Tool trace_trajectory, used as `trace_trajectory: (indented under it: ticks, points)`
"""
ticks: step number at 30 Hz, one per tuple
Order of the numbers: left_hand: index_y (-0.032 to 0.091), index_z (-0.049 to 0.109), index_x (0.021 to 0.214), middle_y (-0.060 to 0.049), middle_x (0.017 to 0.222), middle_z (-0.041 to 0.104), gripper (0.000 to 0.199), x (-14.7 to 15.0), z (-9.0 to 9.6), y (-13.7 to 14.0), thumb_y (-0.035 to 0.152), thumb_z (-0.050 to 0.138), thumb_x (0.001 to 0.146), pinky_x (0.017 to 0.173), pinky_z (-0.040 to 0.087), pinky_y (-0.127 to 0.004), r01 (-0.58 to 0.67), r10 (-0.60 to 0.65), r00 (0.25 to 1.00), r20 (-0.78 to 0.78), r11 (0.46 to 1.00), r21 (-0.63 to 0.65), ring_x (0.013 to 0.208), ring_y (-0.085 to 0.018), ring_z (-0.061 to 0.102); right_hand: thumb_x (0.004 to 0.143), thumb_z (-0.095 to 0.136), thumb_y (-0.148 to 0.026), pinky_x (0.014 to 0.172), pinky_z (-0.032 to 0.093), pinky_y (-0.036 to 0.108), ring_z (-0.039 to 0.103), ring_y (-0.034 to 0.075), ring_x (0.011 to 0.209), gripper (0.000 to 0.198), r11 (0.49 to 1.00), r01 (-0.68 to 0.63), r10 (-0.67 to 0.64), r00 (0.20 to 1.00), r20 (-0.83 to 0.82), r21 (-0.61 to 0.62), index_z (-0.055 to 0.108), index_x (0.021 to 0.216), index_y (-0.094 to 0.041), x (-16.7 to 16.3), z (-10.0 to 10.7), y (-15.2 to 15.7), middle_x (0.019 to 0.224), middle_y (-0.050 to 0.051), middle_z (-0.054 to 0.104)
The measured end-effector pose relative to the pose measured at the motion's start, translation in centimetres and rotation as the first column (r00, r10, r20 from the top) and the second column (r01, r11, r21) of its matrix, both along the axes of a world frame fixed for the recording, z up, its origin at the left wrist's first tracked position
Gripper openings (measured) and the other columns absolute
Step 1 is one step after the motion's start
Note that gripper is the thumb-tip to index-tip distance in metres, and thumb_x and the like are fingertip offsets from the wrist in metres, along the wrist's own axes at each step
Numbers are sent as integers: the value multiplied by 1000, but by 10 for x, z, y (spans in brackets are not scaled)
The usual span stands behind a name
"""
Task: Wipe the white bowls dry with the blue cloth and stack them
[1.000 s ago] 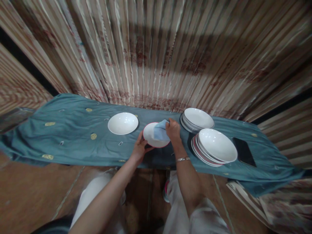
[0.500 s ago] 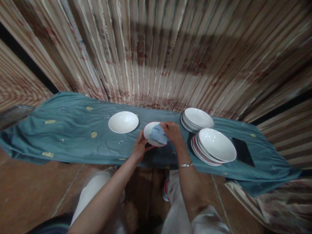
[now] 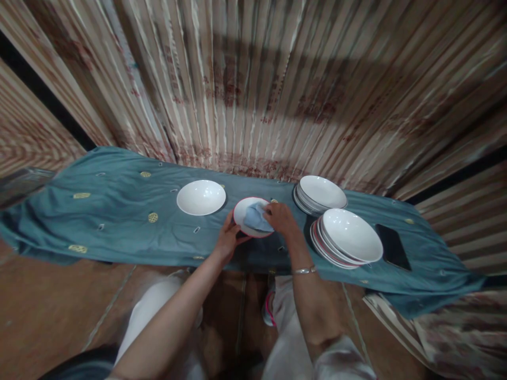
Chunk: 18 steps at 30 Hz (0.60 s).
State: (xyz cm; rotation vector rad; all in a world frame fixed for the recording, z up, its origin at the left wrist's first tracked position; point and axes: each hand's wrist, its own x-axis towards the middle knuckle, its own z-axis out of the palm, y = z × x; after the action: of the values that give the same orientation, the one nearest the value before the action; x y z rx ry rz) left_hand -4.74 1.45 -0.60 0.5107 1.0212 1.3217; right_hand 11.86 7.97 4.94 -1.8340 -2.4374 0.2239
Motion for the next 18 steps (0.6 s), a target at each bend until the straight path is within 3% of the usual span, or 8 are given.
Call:
trace_trajectory:
  ticks: [7, 11, 15, 18]
  points:
    - [27, 54, 139, -7, 116, 69, 67, 1, 4, -1, 12, 66, 75, 81, 64, -44, 11, -11, 1000, 5, 1000, 7, 98, -22, 66, 97, 57, -26, 82, 45, 25, 69, 19, 94, 25, 972, -195, 176, 974, -141, -130, 80, 99, -17, -7, 2, -8, 101, 9, 79]
    - [28, 55, 138, -6, 114, 70, 67, 1, 3, -1, 13, 69, 75, 82, 63, -45, 9, -9, 1000, 13, 1000, 20, 96, -21, 67, 96, 58, -23, 83, 45, 24, 69, 18, 91, 24, 948, -255, 233, 963, -134, -190, 80, 96, -16, -11, -4, -11, 97, 9, 79]
    - [28, 53, 141, -6, 115, 70, 69, 0, 1, 0, 13, 68, 75, 80, 64, -44, 7, -7, 1000, 13, 1000, 6, 95, -21, 67, 93, 60, -20, 95, 44, 26, 67, 22, 112, 23, 974, -175, 177, 984, 1, -140, 76, 109, -13, -18, -8, -14, 116, 14, 75]
    - [27, 54, 140, -6, 115, 69, 68, 0, 0, 0, 11, 67, 75, 82, 64, -45, -7, 7, 1000, 22, 1000, 2, 97, -21, 67, 94, 55, -14, 98, 45, 29, 65, 25, 116, 27, 991, -75, 85, 992, 91, -109, 72, 113, -9, -25, -10, -14, 122, 18, 71]
